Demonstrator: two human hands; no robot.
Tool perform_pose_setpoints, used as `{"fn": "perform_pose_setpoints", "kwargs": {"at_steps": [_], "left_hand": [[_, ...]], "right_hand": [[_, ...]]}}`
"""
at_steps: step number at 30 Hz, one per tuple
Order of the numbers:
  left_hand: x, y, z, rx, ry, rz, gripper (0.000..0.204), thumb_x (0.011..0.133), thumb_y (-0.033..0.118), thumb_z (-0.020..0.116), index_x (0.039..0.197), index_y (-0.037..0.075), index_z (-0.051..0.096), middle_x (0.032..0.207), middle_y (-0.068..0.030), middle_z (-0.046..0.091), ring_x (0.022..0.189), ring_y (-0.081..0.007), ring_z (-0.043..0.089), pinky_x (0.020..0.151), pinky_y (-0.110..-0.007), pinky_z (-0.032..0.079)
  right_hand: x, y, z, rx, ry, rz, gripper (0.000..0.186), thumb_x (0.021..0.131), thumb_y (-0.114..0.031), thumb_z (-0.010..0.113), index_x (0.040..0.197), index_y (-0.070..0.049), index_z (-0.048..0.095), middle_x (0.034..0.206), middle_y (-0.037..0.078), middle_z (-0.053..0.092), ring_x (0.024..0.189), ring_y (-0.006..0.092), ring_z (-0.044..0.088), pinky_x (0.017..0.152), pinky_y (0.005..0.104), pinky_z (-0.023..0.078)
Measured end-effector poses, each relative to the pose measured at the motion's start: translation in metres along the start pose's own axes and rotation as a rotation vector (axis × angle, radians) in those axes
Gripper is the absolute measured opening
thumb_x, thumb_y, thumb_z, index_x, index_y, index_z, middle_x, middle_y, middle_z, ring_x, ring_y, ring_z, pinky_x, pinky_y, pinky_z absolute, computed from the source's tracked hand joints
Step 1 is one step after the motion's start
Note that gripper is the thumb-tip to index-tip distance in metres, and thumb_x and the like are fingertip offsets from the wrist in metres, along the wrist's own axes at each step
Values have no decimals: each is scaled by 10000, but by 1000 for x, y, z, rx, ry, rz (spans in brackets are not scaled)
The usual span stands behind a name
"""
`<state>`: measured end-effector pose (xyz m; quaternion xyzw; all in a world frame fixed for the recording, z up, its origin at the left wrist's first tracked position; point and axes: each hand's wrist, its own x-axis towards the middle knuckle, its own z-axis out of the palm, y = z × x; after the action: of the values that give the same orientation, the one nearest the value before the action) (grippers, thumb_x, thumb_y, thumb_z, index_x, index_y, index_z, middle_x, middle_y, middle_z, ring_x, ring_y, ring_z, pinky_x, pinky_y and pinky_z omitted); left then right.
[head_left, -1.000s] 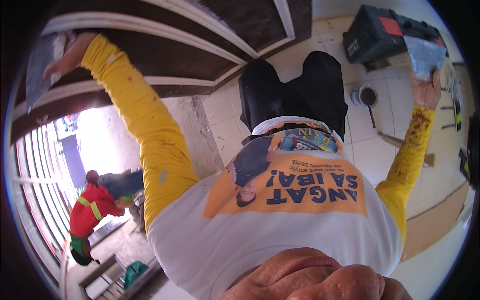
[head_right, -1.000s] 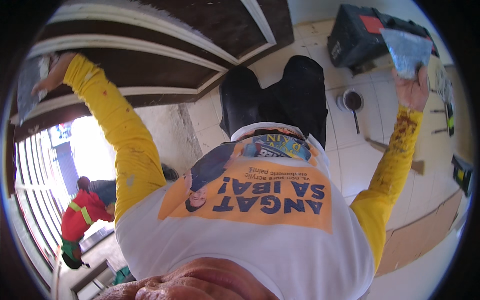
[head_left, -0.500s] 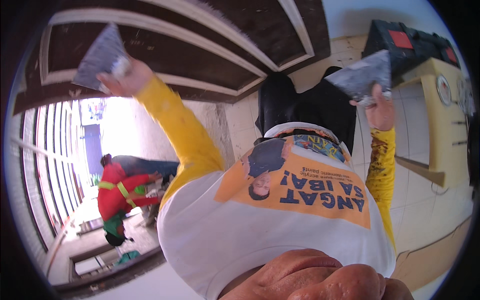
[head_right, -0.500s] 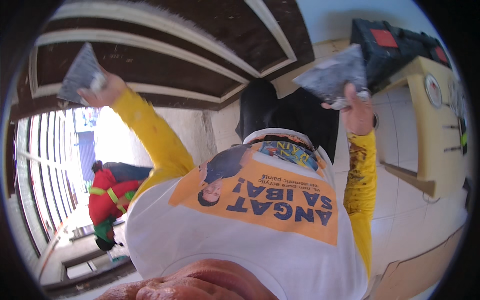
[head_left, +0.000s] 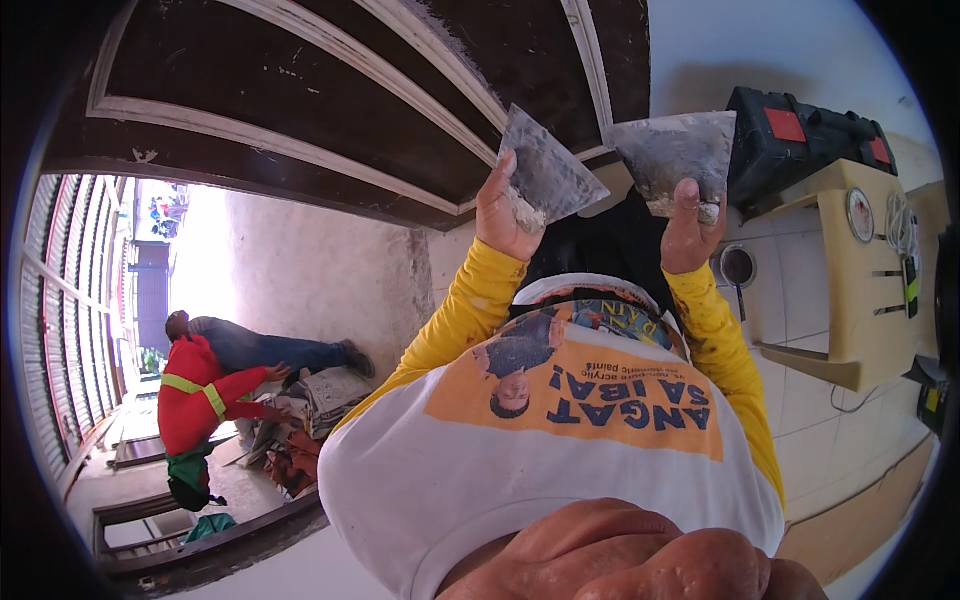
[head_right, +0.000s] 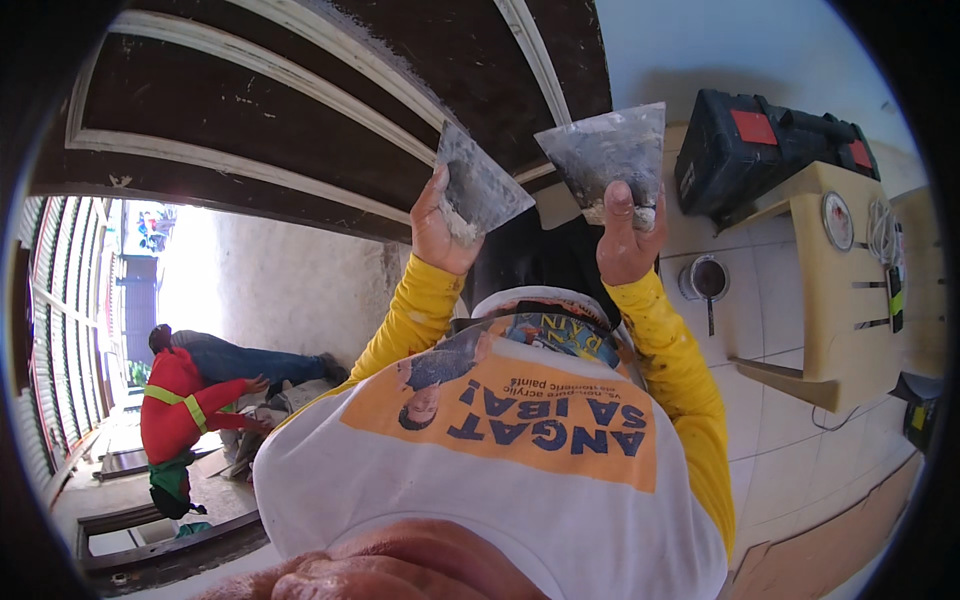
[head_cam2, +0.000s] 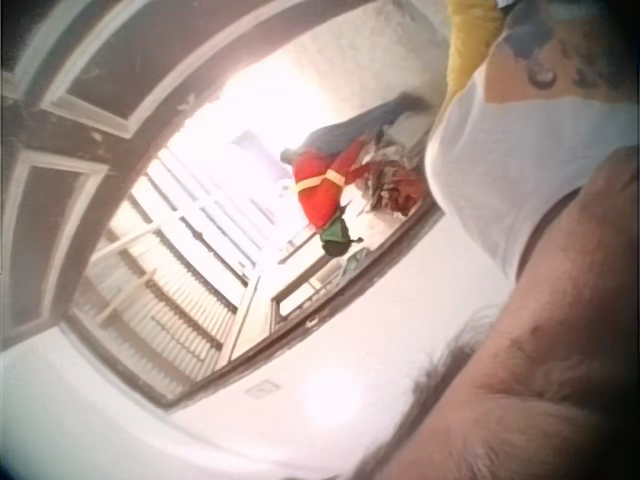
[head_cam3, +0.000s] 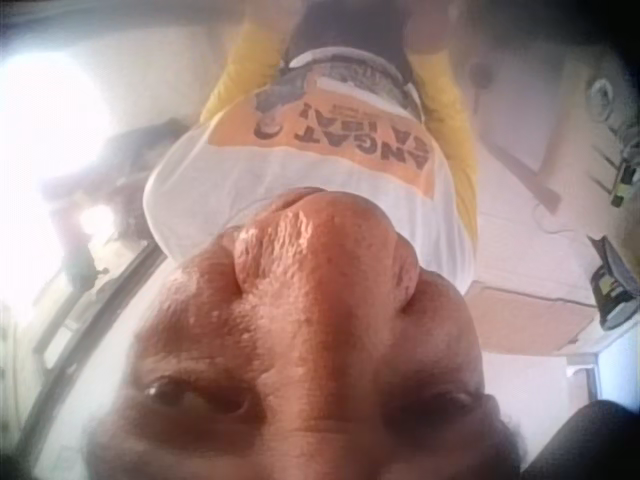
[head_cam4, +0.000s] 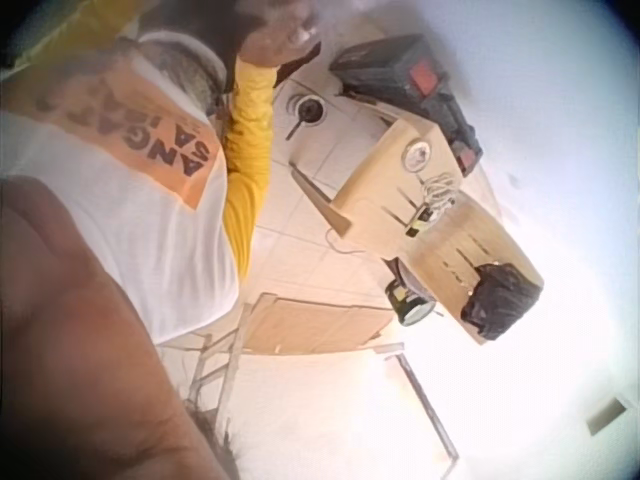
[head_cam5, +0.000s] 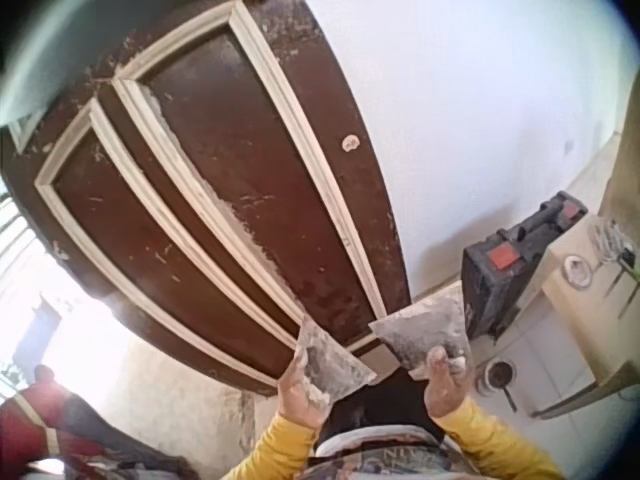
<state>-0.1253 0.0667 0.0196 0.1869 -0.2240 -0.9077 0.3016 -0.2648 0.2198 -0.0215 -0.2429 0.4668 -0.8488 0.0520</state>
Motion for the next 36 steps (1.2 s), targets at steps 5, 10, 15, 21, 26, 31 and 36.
{"fn": "perform_pose_setpoints", "kwargs": {"at_steps": [5, 10, 15, 21, 26, 31, 36], "left_hand": [[11, -8, -1, 68, 47, 56, 290, 904, 206, 606, 1141, 39, 610, 1067, -60, 654, 1003, -210, 625, 942, -374, 484], [11, 2, -2, 354, 33, 185, 274, 885, 213, 632, 1093, 34, 641, 1053, -50, 655, 963, -198, 625, 897, -341, 486], [28, 31, -11, 177, 5, 161, 309, 890, 243, 639, 1127, 45, 631, 1085, -65, 663, 1027, -221, 622, 957, -373, 470], [20, 35, -14, 850, -301, 631, 436, 950, 294, 573, 1266, -5, 535, 1226, -132, 607, 1126, -287, 593, 992, -398, 450], [16, 21, -12, 1400, -889, 864, 413, 909, 187, 606, 1308, 112, 533, 1317, -198, 525, 1208, -379, 528, 1001, -422, 440], [5, 26, -21, 1700, -859, 707, 429, 783, 95, 698, 1202, 130, 613, 1316, -157, 496, 1206, -365, 494, 1003, -410, 427], [3, 38, -120, 1902, -855, 429, 319, 854, 74, 633, 1171, 114, 639, 1170, -118, 582, 1100, -235, 560, 951, -365, 455]], "right_hand": [[-3, 4, 36, 27, -6, -60, 398, 950, -252, 604, 1210, 40, 534, 1029, 61, 618, 900, 134, 556, 796, 247, 457], [5, -4, 20, -453, -529, -68, 389, 945, -246, 596, 1247, -8, 538, 793, 98, 640, 659, 158, 595, 619, 278, 469], [23, -10, -9, -1066, -1300, -429, 321, 959, -244, 552, 1218, -55, 559, 743, 95, 636, 657, 200, 651, 604, 333, 517], [26, -20, -9, 348, -341, 766, 338, 958, -222, 534, 1215, -2, 534, 969, 109, 678, 768, 199, 691, 540, 315, 563], [10, 29, 2, 797, -191, 1004, 328, 945, -136, 526, 1226, 32, 515, 993, 137, 682, 761, 211, 708, 474, 297, 581], [6, 39, 3, 802, -146, 1005, 343, 918, -109, 552, 1242, -1, 529, 1029, 133, 668, 883, 225, 694, 594, 309, 587], [45, -20, 1, 720, -236, 418, 462, 937, -155, 552, 1344, 32, 438, 1252, 179, 569, 1066, 258, 625, 855, 358, 537]]}}
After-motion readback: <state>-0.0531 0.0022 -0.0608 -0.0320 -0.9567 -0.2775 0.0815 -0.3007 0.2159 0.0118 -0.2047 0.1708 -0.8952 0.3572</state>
